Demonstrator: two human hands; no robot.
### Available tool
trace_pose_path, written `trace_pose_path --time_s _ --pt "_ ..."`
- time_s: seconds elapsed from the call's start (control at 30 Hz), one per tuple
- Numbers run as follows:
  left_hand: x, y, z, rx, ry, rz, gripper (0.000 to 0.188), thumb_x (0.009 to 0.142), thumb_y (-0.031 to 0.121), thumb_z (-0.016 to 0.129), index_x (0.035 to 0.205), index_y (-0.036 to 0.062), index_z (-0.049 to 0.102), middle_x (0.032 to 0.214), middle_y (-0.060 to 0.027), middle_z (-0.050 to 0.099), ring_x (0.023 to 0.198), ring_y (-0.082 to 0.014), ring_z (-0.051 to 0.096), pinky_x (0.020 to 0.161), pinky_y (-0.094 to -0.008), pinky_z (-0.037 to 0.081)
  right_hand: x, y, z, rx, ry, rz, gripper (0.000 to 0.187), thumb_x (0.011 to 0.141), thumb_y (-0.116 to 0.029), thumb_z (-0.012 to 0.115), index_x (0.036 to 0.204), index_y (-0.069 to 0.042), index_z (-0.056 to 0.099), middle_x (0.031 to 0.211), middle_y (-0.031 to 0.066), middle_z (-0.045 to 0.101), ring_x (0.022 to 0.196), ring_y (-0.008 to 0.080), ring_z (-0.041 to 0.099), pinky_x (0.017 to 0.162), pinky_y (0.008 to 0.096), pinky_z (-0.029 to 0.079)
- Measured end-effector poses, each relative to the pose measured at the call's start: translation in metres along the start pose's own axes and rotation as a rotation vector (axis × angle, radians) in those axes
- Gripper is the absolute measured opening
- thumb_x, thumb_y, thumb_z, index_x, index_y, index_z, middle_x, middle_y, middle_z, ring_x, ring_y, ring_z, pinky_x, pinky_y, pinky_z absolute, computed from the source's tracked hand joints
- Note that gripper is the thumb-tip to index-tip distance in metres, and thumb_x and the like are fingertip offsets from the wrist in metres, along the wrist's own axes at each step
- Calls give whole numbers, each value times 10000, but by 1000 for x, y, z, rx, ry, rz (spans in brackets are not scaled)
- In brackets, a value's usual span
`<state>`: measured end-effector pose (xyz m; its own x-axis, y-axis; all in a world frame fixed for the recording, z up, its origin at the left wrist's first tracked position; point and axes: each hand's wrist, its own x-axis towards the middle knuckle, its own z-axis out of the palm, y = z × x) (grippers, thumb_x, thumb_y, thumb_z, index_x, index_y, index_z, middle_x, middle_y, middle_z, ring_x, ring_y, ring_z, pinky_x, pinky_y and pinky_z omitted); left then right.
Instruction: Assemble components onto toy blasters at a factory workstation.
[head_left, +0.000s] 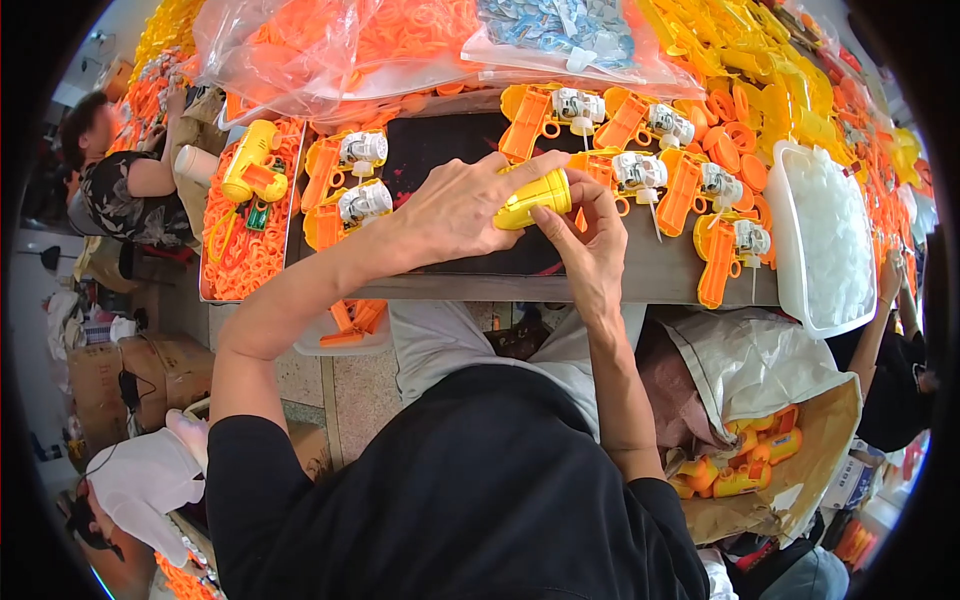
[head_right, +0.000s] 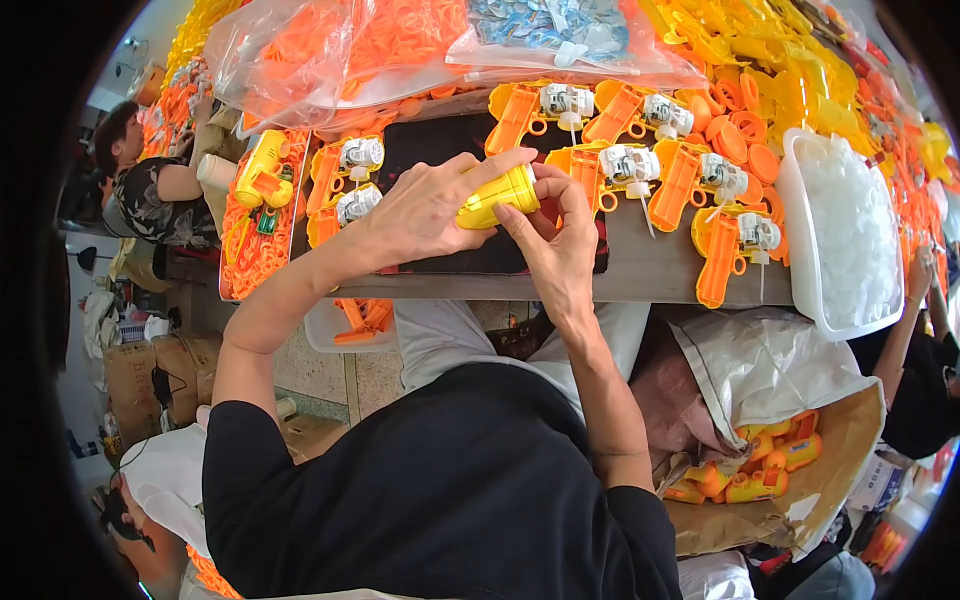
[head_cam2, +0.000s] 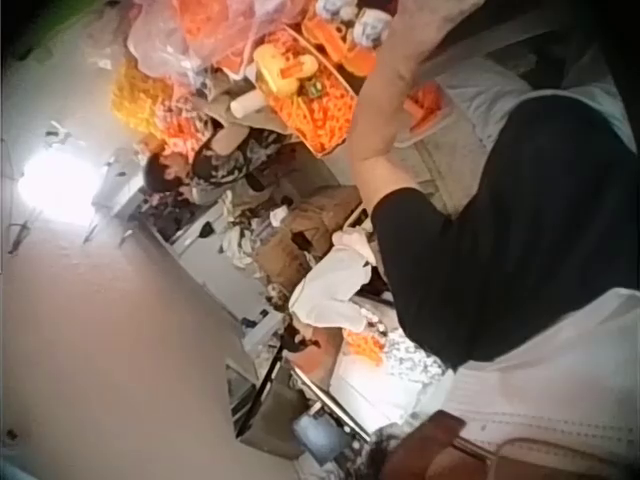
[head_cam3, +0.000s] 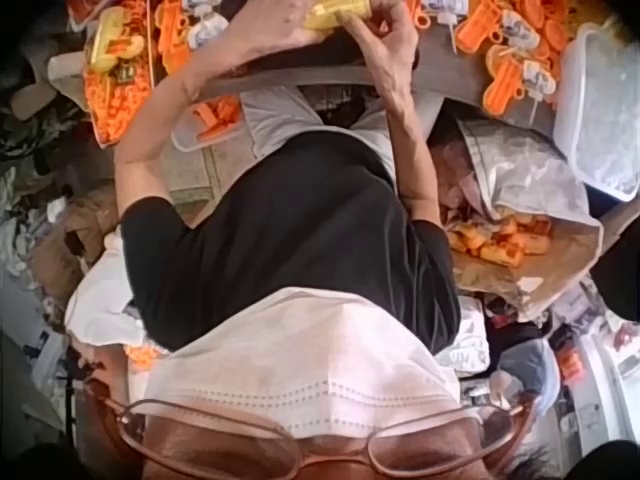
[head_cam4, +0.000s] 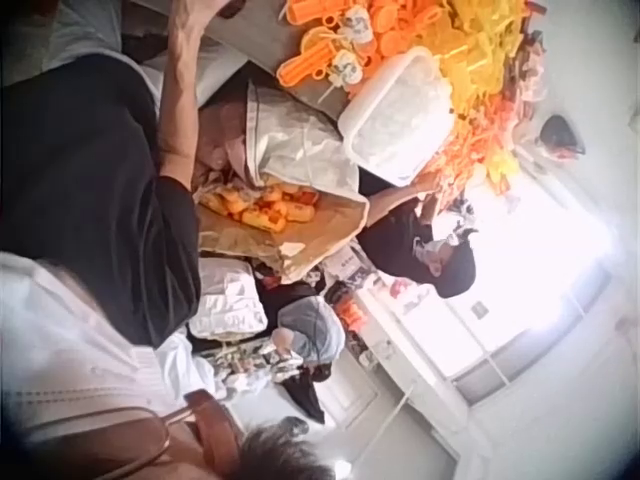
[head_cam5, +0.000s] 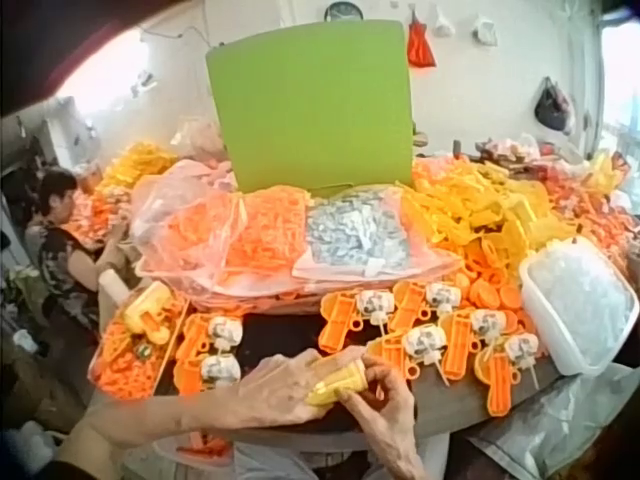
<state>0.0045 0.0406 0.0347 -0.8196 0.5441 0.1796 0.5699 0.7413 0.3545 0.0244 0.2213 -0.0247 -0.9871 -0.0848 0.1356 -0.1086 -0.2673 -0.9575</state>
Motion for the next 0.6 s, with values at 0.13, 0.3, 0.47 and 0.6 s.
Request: trace_pose_path --time_s 0.13,0.3,0.47,0.6 --pt "1 -2 -2 -30 -50 -34 864 735 198 807 1490 231 391 957 -123 632 732 -345 674 595 -433 561 3 -3 2 -32 -8 3 247 885 -35 762 997 -3 545 1334 129 533 1142 156 569 990 318 502" --pt "4 -3 -9 -83 -134 -93 866 720 207 810 1474 220 383 995 -130 641 800 -356 686 634 -456 545 8 -9 1 -112 -5 56 243 876 -77 783 927 -14 554 1298 145 562 1111 159 577 960 310 506" --pt "5 -5 -11 -126 -166 -115 859 725 210 804 1473 228 381 1033 -134 652 862 -351 689 681 -455 507 13 -9 0 -216 -2 8 327 820 -159 832 874 -6 548 1211 108 578 1013 166 596 850 323 586" --pt "5 -3 -12 -142 -162 -122 860 728 217 807 1475 234 380 1033 -131 653 858 -347 690 678 -456 499 17 -3 -4 -266 -21 -3 328 811 -153 829 850 -8 538 1197 118 575 1041 183 598 841 335 579"
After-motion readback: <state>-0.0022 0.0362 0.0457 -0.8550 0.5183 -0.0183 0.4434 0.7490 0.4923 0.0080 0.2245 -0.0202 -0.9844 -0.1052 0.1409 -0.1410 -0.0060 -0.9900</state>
